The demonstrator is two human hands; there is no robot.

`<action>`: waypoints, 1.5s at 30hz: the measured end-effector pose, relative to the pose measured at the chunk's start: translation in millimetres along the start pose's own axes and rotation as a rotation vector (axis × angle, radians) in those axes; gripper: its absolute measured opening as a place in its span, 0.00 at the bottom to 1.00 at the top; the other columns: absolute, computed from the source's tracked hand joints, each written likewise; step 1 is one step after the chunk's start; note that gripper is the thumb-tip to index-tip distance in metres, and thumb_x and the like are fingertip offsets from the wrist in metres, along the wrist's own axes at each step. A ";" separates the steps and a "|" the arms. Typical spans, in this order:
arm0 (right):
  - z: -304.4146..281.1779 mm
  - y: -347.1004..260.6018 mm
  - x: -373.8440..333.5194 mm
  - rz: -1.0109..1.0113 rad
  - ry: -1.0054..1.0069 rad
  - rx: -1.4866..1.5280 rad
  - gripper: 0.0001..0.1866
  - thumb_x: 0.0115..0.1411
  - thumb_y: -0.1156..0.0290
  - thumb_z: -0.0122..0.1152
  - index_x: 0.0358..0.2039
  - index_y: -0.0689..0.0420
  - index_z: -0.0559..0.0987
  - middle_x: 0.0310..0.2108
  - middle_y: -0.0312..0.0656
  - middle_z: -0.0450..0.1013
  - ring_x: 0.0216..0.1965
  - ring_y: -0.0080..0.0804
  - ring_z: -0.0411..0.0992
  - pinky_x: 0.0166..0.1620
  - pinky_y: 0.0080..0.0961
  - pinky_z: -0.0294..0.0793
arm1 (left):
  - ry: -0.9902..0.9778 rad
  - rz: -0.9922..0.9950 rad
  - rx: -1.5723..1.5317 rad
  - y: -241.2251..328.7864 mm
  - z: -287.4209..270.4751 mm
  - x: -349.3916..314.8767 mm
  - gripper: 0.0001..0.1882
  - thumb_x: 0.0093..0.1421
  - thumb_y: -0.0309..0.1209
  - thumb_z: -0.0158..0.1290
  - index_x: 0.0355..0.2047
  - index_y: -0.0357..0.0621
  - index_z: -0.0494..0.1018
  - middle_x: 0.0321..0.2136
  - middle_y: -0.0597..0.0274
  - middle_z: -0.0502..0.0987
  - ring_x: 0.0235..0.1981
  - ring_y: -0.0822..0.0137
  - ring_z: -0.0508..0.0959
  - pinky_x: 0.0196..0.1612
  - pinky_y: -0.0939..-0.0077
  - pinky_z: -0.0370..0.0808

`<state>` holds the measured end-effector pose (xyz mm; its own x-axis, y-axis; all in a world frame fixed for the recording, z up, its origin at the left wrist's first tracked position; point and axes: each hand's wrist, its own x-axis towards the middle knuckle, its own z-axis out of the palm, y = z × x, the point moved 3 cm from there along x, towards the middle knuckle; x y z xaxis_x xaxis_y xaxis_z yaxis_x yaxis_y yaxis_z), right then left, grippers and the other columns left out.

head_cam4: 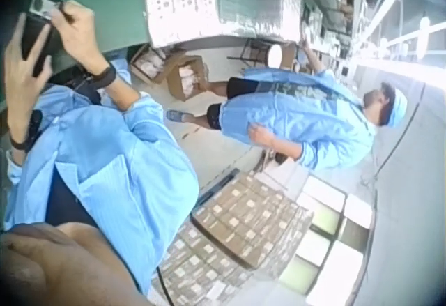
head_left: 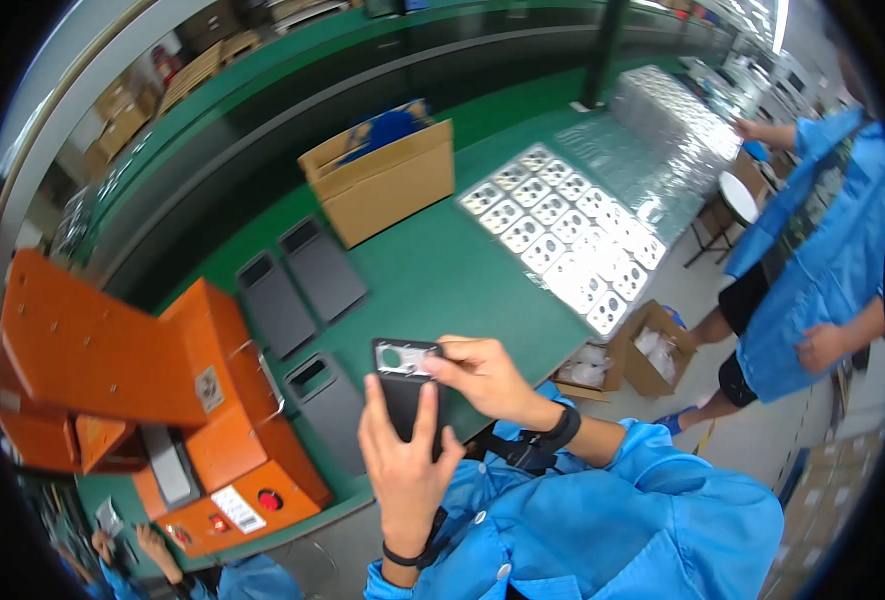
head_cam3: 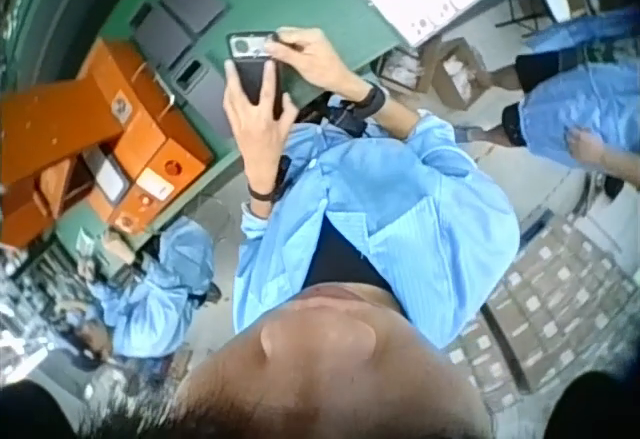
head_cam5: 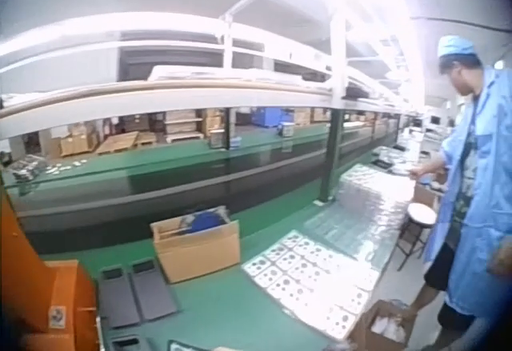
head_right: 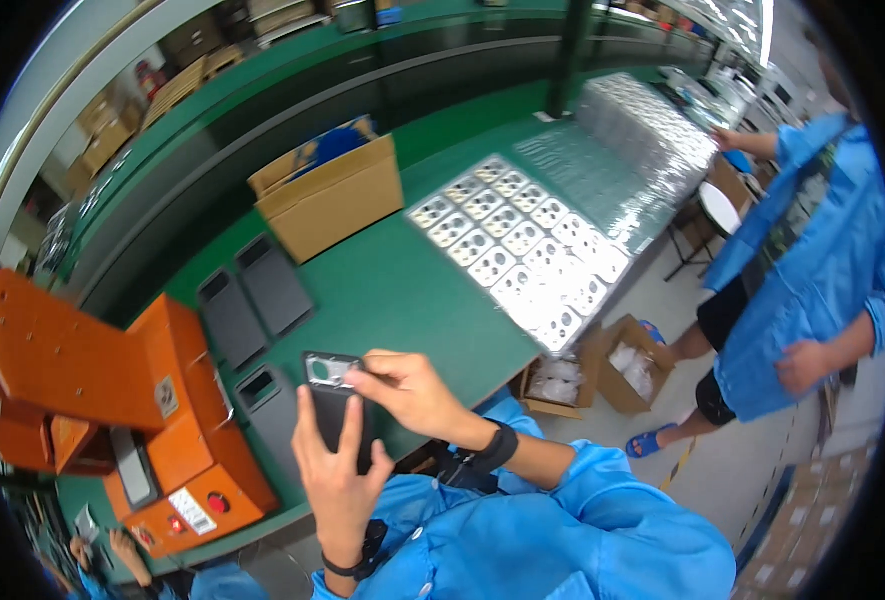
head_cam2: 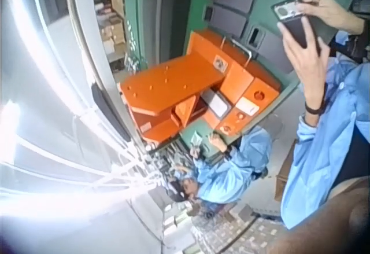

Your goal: Assembling camera lens modules into protective phone cases and using a heat press machine.

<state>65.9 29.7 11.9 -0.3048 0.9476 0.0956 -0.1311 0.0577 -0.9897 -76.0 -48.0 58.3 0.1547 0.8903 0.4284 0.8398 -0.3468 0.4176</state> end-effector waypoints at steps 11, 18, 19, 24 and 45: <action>3.9 -18.9 -9.1 0.018 -0.161 -0.107 0.13 0.63 0.70 0.60 0.46 0.62 0.79 0.31 0.40 0.79 0.31 0.20 0.76 0.38 0.20 0.77 | 0.166 -0.586 -0.959 -41.5 6.6 10.1 0.11 0.63 0.24 0.54 0.43 0.28 0.75 0.28 0.56 0.80 0.31 0.74 0.79 0.37 0.85 0.74; 16.2 -31.9 -10.9 -0.157 -0.058 -0.177 0.12 0.62 0.69 0.60 0.41 0.64 0.79 0.26 0.44 0.76 0.25 0.22 0.71 0.30 0.22 0.70 | 0.180 -0.613 -1.075 -46.9 -1.1 4.6 0.08 0.63 0.26 0.56 0.37 0.31 0.76 0.28 0.58 0.80 0.30 0.73 0.79 0.36 0.82 0.73; 19.5 -34.0 -10.3 -0.156 -0.053 -0.186 0.11 0.63 0.70 0.60 0.41 0.64 0.79 0.26 0.44 0.76 0.25 0.21 0.71 0.29 0.22 0.69 | 0.186 -0.639 -1.102 -49.3 -2.2 2.3 0.08 0.63 0.26 0.56 0.37 0.31 0.76 0.28 0.58 0.80 0.30 0.73 0.79 0.36 0.82 0.73; 23.7 -26.8 -6.4 -0.011 -0.008 -0.052 0.09 0.64 0.74 0.58 0.41 0.66 0.79 0.33 0.37 0.78 0.35 0.19 0.73 0.38 0.18 0.72 | 0.178 -0.563 -1.257 -39.7 -0.5 2.0 0.12 0.64 0.28 0.54 0.44 0.33 0.72 0.35 0.56 0.80 0.36 0.71 0.78 0.41 0.79 0.73; 57.7 -4.6 2.3 0.085 -0.055 0.138 0.08 0.66 0.69 0.55 0.34 0.61 0.75 0.30 0.30 0.71 0.30 0.15 0.66 0.36 0.16 0.67 | 0.302 -0.556 0.556 -208.6 -199.3 -32.0 0.24 0.48 0.43 0.64 0.33 0.32 0.72 0.29 0.40 0.74 0.38 0.41 0.75 0.42 0.55 0.73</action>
<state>11.4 13.5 22.9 -0.3710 0.9284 0.0213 -0.2294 -0.0694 -0.9708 -359.9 -63.0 117.3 -0.4365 0.7436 0.5065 0.8988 0.3851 0.2093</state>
